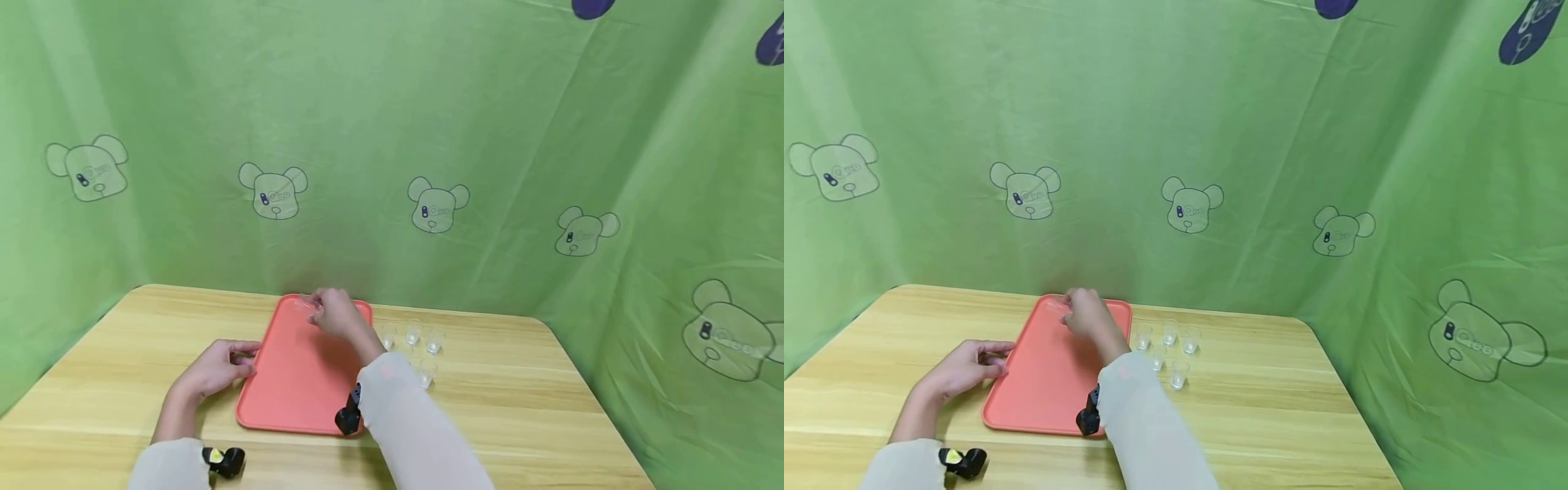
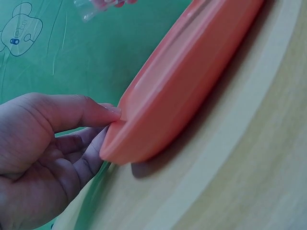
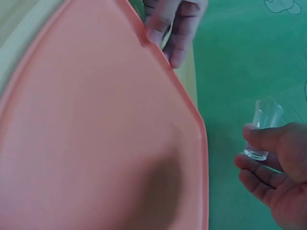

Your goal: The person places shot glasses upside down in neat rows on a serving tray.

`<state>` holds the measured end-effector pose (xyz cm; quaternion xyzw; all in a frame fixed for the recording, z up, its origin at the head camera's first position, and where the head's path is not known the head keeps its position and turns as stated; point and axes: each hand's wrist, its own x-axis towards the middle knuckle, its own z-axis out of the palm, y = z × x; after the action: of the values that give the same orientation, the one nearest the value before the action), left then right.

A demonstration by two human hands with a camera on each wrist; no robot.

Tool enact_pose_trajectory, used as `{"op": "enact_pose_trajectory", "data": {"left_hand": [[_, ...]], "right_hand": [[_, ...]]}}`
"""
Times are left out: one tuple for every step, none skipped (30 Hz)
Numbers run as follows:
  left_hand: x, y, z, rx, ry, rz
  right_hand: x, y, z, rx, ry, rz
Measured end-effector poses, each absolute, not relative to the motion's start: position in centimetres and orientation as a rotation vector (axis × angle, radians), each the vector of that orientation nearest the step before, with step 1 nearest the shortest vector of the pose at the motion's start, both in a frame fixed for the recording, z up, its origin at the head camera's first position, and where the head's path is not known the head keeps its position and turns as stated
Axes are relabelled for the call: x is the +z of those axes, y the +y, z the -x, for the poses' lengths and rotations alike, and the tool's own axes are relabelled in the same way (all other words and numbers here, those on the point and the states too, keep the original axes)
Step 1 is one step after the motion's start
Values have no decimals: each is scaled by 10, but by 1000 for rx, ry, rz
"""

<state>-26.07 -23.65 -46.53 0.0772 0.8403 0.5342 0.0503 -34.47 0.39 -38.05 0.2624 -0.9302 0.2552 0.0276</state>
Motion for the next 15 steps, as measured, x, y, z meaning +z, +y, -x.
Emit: {"op": "enact_pose_trajectory", "data": {"left_hand": [[-465,-236,261,1628,2557,-242],[-465,-236,261,1631,2554,-245],[-465,-236,260,1635,2551,-247],[-465,-236,260,1637,2550,-245],[-465,-236,261,1634,2551,-255],[-465,-236,261,1634,2553,-258],[-465,-236,261,1633,2553,-258],[-465,-236,261,1632,2553,-254],[-466,-236,261,1630,2553,-253],[-466,-236,261,1629,2553,-255],[-466,-237,261,1628,2553,-259],[-465,-236,261,1631,2552,-254],[-465,-236,261,1633,2548,-252],[-465,-236,261,1632,2549,-249],[-464,-236,260,1629,2551,-247]], "right_hand": [[-382,2,345,797,-2869,-802],[-383,0,344,814,-2866,-792],[-384,-2,344,834,-2862,-786],[-384,-4,344,849,-2864,-775],[-385,-6,344,873,-2864,-763],[-385,-7,344,888,-2864,-749],[-386,-9,343,896,-2866,-735],[-386,-10,343,909,-2866,-718],[-387,-12,343,919,-2865,-704],[-388,-13,343,935,-2864,-686],[-389,-14,343,958,-2857,-676],[-390,-16,343,984,-2846,-668],[-392,-17,342,1005,-2830,-664],[-394,-18,342,1028,-2810,-663],[-396,-19,342,1052,-2795,-658]]}}
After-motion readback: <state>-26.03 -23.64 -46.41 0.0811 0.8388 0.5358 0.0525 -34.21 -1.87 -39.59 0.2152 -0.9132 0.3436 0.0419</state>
